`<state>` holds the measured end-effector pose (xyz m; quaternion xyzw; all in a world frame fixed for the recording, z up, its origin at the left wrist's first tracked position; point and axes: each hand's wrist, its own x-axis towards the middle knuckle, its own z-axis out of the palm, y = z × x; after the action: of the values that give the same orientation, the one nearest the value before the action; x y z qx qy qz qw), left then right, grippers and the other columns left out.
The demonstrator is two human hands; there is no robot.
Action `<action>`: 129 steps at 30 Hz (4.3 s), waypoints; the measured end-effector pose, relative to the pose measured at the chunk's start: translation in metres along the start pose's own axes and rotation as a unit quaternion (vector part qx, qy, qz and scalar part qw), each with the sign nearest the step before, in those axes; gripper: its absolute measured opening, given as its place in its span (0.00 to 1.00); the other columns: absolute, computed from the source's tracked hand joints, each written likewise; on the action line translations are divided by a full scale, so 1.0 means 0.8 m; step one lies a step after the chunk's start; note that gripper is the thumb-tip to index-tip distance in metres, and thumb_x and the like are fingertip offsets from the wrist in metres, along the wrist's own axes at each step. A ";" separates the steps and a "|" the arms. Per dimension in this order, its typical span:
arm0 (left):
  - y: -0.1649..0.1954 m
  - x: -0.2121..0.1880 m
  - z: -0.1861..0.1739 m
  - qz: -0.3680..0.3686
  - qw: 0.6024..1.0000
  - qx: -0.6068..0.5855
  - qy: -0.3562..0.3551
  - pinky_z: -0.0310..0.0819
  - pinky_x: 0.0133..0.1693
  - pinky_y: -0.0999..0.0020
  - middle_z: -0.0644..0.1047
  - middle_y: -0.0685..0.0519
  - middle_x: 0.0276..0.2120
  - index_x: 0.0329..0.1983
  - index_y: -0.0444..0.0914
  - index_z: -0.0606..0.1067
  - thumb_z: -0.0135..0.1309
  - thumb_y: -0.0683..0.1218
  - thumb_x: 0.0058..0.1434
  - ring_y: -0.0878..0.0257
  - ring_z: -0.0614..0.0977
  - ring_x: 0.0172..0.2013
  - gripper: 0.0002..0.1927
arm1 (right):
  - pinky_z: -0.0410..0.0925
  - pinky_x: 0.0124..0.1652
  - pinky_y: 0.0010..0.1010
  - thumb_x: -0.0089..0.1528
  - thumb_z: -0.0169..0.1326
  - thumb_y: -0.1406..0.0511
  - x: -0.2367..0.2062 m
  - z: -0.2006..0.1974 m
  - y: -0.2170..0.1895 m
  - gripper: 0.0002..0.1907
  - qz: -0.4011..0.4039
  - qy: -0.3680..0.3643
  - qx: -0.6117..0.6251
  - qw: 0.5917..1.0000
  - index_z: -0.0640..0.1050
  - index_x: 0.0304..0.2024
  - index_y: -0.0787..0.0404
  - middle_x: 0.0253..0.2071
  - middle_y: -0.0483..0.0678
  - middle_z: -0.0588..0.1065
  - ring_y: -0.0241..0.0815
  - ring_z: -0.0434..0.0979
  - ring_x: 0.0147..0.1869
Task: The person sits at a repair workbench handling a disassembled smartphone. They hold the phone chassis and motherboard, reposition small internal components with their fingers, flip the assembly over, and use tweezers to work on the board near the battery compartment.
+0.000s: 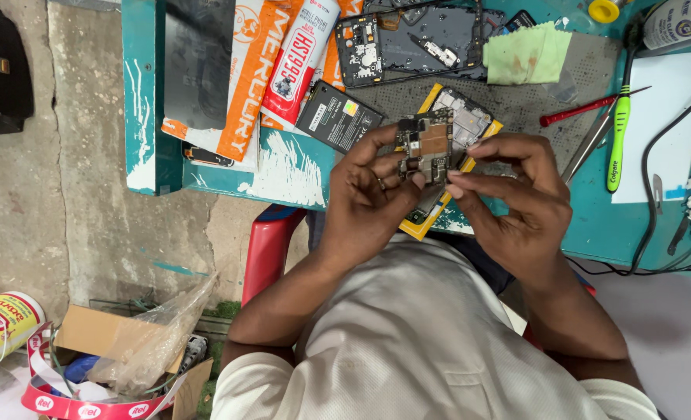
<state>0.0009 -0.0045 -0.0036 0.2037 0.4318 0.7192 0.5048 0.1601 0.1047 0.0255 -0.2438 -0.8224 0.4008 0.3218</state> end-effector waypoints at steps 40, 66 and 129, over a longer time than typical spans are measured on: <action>0.002 -0.013 -0.006 -0.003 0.997 -0.062 -0.042 0.78 0.57 0.70 0.77 0.43 0.55 0.76 0.33 0.58 0.51 0.26 0.70 0.61 0.80 0.56 0.34 | 0.48 0.76 0.60 0.62 0.45 0.69 -0.089 -0.032 0.044 0.07 -0.255 0.323 -0.107 0.905 0.67 0.43 0.55 0.71 0.48 0.58 0.51 0.54 0.81; 0.017 0.004 0.001 -0.002 0.998 0.068 -0.015 0.73 0.51 0.78 0.73 0.54 0.49 0.75 0.33 0.65 0.57 0.25 0.63 0.72 0.75 0.48 0.37 | 0.53 0.76 0.54 0.67 0.66 0.75 -0.081 0.023 0.126 0.07 -0.071 0.233 -0.125 0.962 0.82 0.44 0.61 0.73 0.54 0.63 0.60 0.53 0.81; 0.021 0.009 -0.053 0.163 0.956 0.231 0.075 0.79 0.58 0.63 0.79 0.46 0.55 0.50 0.36 0.79 0.61 0.32 0.63 0.58 0.81 0.56 0.13 | 0.55 0.74 0.48 0.69 0.62 0.74 -0.071 0.023 0.116 0.03 -0.018 0.236 -0.063 0.970 0.81 0.44 0.65 0.68 0.55 0.67 0.58 0.59 0.79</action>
<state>-0.0422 -0.0179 -0.0143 0.3277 0.5839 0.6855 0.2859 0.1984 0.1101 -0.0781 -0.3359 -0.7512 0.2738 0.4979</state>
